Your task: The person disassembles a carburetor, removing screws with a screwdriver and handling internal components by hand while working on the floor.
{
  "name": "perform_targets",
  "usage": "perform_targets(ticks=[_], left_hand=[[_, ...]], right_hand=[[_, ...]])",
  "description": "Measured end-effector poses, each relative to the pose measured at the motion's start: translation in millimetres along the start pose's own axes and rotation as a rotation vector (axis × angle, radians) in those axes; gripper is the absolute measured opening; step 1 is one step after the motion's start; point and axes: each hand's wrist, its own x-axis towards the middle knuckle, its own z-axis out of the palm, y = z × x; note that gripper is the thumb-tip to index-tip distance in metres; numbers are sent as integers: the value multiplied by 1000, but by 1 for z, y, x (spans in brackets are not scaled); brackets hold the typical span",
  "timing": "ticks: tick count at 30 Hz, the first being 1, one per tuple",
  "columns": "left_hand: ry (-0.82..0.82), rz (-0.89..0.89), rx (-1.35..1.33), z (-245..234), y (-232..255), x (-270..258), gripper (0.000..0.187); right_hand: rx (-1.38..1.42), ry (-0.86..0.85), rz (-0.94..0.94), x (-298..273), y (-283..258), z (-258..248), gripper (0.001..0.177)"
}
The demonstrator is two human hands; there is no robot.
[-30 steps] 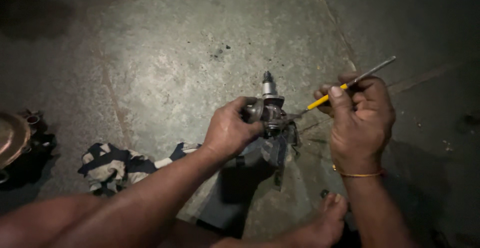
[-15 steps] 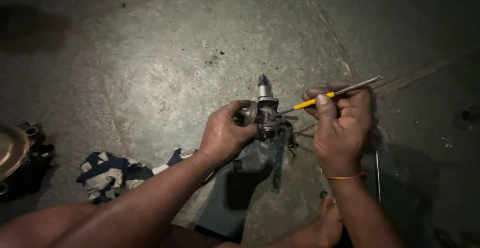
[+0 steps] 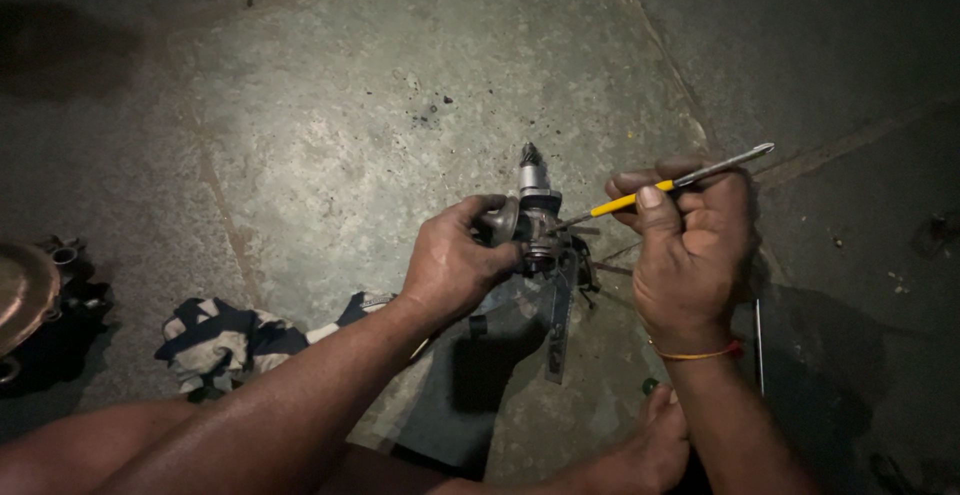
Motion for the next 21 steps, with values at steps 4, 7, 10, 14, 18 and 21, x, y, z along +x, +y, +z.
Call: perform_targets(ticks=[4,7,10,14,18,21], left_hand=[[28,44,53,0,-1,2,62],[26,37,46,1,-5,4,63],[34,63,26,1,-9,7,62],[100,136,92,3,-9,6,60],[61,80,77,1,-7,6,63],[74,119,103,1,-8,5,64]], right_hand=[[31,-31,8,2,-1,0,14],[48,-60,7,3,-3,-2,15],[-69,-25,-2,4,-2,-1,15],[-243,84,13,6,-2,-4,25],[-360,157,160,9,-1,-2,32],[-16,115,54,8,6,4,38]])
